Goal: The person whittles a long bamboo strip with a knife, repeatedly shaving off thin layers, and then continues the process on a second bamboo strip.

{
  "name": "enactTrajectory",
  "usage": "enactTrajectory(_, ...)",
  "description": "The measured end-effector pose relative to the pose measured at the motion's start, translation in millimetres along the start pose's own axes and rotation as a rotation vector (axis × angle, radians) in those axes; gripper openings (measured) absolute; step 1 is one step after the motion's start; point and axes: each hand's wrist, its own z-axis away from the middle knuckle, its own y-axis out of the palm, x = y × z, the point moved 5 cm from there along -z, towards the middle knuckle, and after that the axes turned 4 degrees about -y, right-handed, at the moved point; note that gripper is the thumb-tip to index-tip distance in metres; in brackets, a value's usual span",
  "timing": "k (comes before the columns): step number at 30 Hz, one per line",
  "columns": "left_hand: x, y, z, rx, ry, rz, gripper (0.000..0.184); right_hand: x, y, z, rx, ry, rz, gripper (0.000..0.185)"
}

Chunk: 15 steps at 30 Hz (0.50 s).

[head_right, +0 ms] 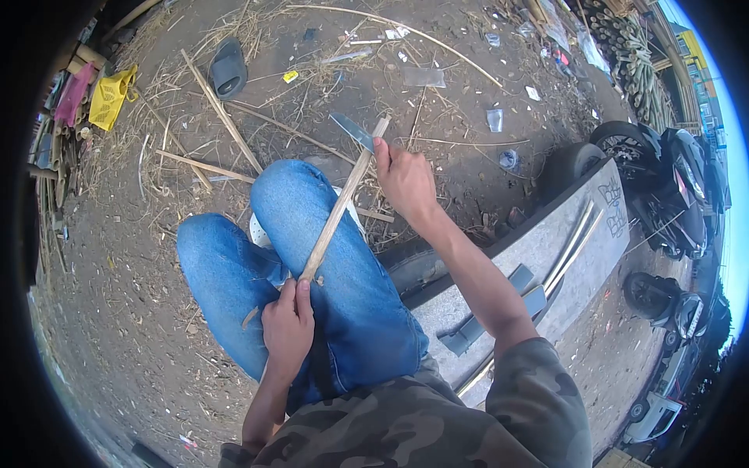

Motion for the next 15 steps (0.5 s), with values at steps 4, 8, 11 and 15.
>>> enactTrajectory(4,-2,1,3,-0.033,0.004,-0.043,0.029,11,-1,17,0.006,-0.024,-0.036,0.05)
enactTrajectory(8,-1,3,3,-0.049,0.021,-0.051,0.029,10,-1,29,0.041,0.006,-0.033,0.049)
enactTrajectory(11,-1,5,1,-0.039,0.004,-0.051,0.03,37,5,69,0.134,-0.075,-0.131,0.048)
enactTrajectory(15,1,6,1,-0.026,-0.006,0.024,0.03,52,9,120,0.236,-0.087,-0.144,0.046)
